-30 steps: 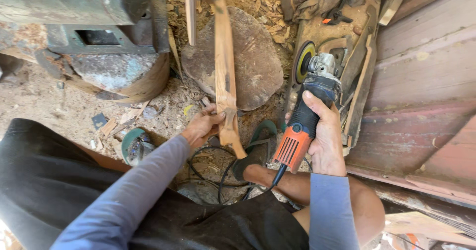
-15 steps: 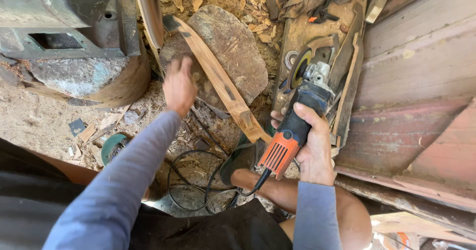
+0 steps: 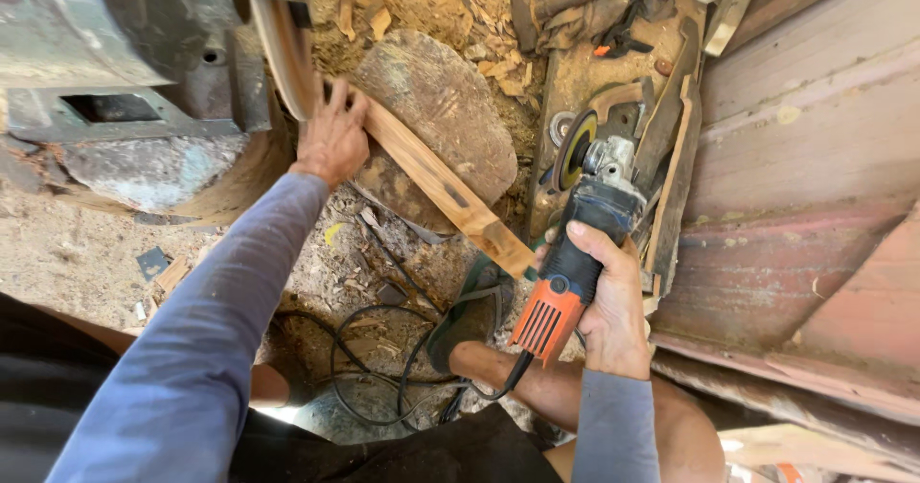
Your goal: The person smooths a carved wooden piece using a bench grinder and then an angle grinder with a sanding disc. The person holds the wood with both hands and moves it against the rotating wheels to shape and finish the surface.
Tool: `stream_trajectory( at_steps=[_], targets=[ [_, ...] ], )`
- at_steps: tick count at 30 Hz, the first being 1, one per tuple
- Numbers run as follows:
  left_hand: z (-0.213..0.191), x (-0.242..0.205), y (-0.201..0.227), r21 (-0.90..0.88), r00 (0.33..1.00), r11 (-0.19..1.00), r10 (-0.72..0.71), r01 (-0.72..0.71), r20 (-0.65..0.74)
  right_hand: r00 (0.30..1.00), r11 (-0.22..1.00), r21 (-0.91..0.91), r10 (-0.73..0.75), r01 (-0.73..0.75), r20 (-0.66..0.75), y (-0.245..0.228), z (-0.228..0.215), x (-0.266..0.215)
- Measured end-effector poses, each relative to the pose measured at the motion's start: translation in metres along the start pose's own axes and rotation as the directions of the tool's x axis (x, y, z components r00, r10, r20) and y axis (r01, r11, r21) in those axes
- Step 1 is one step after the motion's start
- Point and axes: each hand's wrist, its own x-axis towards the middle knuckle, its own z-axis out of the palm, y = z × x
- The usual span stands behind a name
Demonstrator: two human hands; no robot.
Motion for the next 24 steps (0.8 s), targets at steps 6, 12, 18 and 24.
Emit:
stream_trajectory(
  at_steps=[6, 12, 18, 24],
  targets=[
    [-0.009, -0.031, -0.017, -0.086, 0.992, 0.995, -0.041, 0.051, 0.115, 1.0, 1.0, -0.022, 0.015, -0.015, -0.006, 0.005, -0.001, -0.005],
    [0.021, -0.068, -0.038, 0.023, 0.995, 0.995, -0.095, 0.095, 0.039, 0.999, 0.997, -0.063, 0.041, -0.04, 0.023, 0.015, 0.002, -0.003],
    [0.024, -0.148, -0.041, -0.792, 0.788, 0.046, 0.075, 0.609, 0.611, 0.993, 0.985, -0.149, 0.094, -0.082, 0.075, 0.028, 0.019, -0.008],
    [0.005, -0.197, -0.034, -0.896, 0.829, -0.187, -0.339, 0.404, 0.444, 0.981, 0.896, -0.44, 0.131, -0.055, 0.145, 0.054, 0.055, -0.025]
  ],
)
